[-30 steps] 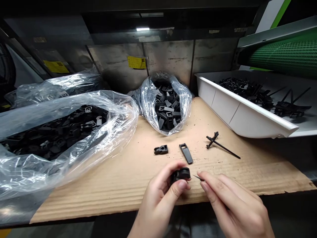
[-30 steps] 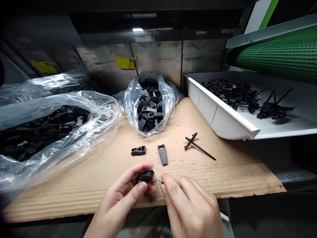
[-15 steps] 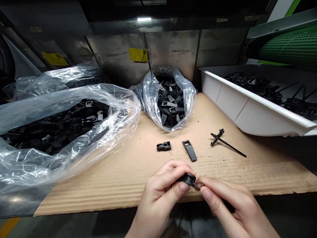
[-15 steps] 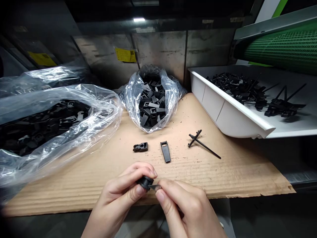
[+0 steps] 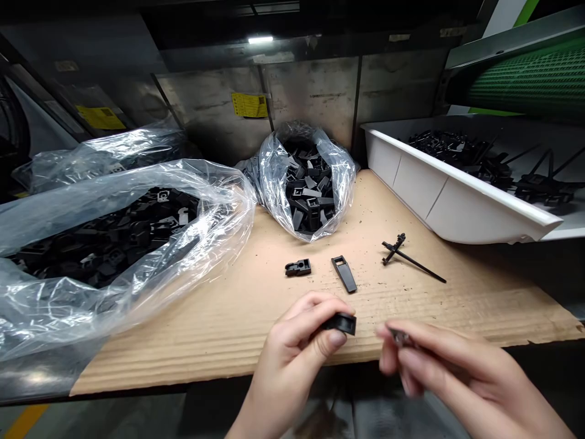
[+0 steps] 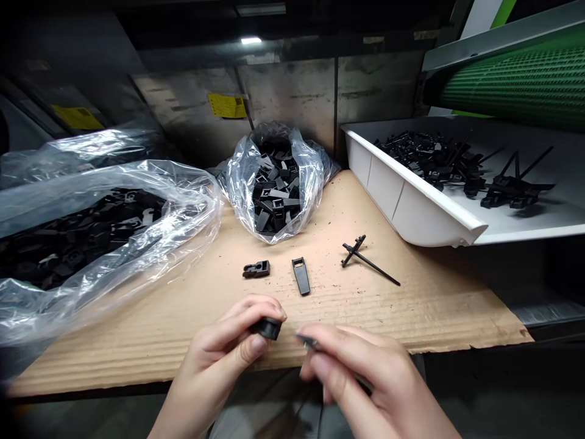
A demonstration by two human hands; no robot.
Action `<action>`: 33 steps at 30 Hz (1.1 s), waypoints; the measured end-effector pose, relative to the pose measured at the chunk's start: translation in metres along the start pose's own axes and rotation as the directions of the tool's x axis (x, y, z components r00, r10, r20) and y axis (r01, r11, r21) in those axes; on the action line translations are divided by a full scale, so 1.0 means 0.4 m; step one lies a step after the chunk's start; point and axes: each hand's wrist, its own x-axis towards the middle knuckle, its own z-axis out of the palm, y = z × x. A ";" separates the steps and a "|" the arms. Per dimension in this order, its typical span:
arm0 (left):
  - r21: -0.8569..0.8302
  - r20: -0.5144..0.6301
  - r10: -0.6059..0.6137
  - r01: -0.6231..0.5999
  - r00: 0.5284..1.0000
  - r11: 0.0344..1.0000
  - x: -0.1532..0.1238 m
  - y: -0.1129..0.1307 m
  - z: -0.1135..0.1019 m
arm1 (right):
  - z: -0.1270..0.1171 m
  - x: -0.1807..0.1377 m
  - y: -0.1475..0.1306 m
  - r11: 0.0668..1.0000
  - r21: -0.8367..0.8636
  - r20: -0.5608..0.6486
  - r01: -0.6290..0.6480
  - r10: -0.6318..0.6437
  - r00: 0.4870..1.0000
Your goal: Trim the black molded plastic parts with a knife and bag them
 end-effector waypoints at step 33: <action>0.028 -0.042 0.043 -0.042 0.998 0.999 0.000 -0.006 0.000 | 0.037 0.017 0.014 0.889 -0.447 -0.224 0.098 -0.217 0.950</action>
